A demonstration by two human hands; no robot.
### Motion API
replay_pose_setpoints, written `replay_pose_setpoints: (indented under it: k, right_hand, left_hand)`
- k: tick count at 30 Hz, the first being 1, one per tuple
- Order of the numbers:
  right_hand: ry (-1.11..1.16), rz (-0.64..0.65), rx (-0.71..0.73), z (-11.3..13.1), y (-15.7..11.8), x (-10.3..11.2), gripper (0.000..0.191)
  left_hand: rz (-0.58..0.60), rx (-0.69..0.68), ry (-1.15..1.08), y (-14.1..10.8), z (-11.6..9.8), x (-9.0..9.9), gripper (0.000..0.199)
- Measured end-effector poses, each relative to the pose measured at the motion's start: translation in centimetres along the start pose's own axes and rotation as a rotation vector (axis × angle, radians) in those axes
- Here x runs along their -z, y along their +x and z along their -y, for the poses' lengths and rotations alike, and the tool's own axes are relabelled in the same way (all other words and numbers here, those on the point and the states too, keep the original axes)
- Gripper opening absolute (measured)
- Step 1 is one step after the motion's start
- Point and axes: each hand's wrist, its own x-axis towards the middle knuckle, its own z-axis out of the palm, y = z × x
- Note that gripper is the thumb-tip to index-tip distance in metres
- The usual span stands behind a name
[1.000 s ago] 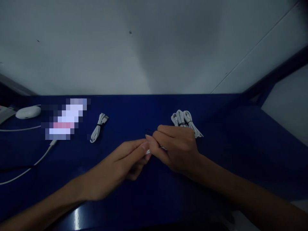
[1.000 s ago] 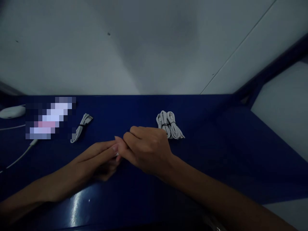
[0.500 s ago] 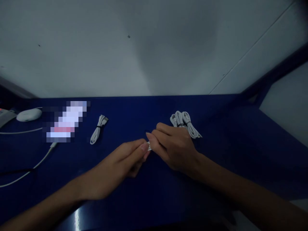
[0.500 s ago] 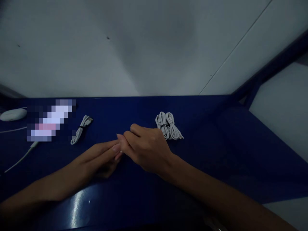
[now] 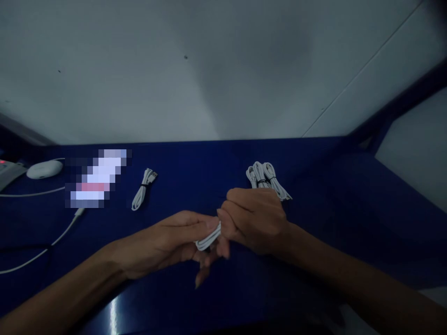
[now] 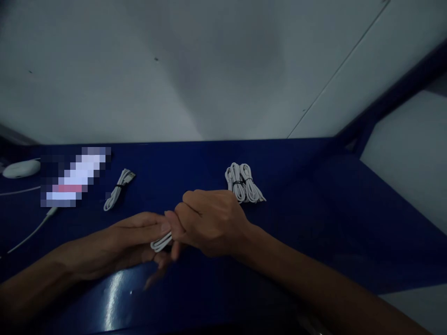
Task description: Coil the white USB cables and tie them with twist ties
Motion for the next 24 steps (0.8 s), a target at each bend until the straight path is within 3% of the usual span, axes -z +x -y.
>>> replay_pose_setpoints:
  k: [4, 9, 13, 19, 24]
  right_hand:
    - [0.024, -0.028, -0.002, -0.2, -0.2, -0.2, 0.053]
    - [0.058, 0.140, -0.074, -0.5, -0.2, 0.2, 0.043]
    - [0.052, 0.209, -0.112, -0.7, -0.1, 0.3, 0.050]
    - [0.091, 0.200, -0.170, -0.5, 0.0, 0.1, 0.054]
    - [0.133, 0.207, -0.202, -0.2, 0.0, 0.1, 0.053]
  left_hand:
    - [-0.005, 0.019, -0.057, 0.1, 0.3, -0.1, 0.038]
    - [-0.128, -0.031, 0.035, 0.2, 0.5, -0.5, 0.032]
    - [-0.197, -0.090, 0.129, 0.3, 0.7, -0.7, 0.036]
    - [-0.207, -0.110, 0.258, 0.1, 0.4, -1.0, 0.041]
    - [-0.191, -0.066, 0.186, 0.1, 0.1, -1.0, 0.039]
